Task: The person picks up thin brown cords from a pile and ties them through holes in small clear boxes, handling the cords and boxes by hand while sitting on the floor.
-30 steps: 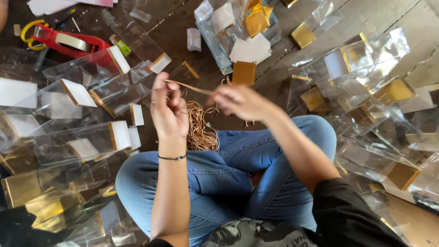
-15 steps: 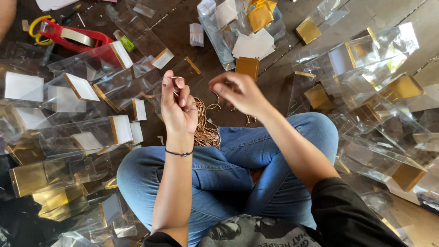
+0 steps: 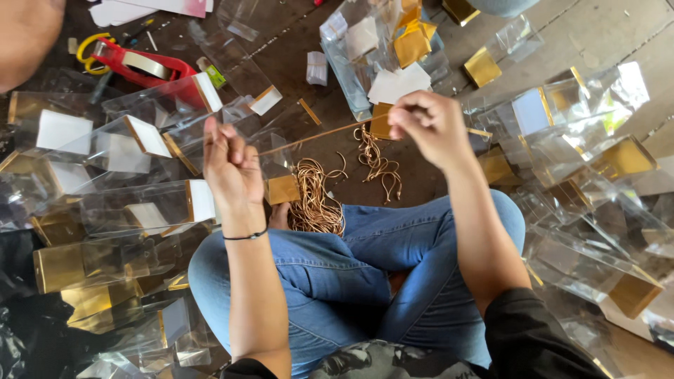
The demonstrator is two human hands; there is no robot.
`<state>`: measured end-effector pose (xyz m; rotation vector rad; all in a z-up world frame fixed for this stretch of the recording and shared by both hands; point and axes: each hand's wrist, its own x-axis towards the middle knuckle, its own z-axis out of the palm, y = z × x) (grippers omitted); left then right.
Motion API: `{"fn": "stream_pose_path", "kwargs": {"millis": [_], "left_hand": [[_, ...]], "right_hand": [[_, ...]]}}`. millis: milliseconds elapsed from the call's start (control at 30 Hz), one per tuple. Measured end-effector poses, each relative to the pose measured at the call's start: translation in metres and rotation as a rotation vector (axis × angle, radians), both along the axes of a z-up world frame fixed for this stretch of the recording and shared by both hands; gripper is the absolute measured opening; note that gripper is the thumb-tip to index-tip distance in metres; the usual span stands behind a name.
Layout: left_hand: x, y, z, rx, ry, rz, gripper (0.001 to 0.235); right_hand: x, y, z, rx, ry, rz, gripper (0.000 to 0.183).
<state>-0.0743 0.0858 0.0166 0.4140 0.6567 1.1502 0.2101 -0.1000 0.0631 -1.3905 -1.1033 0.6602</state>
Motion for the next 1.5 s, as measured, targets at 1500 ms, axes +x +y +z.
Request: {"fn": "stream_pose_path", "kwargs": {"millis": [1500], "left_hand": [[0.072, -0.098, 0.054, 1.081, 0.605, -0.406, 0.02]], "right_hand": [[-0.052, 0.008, 0.045, 0.084, -0.018, 0.12, 0.002]]}}
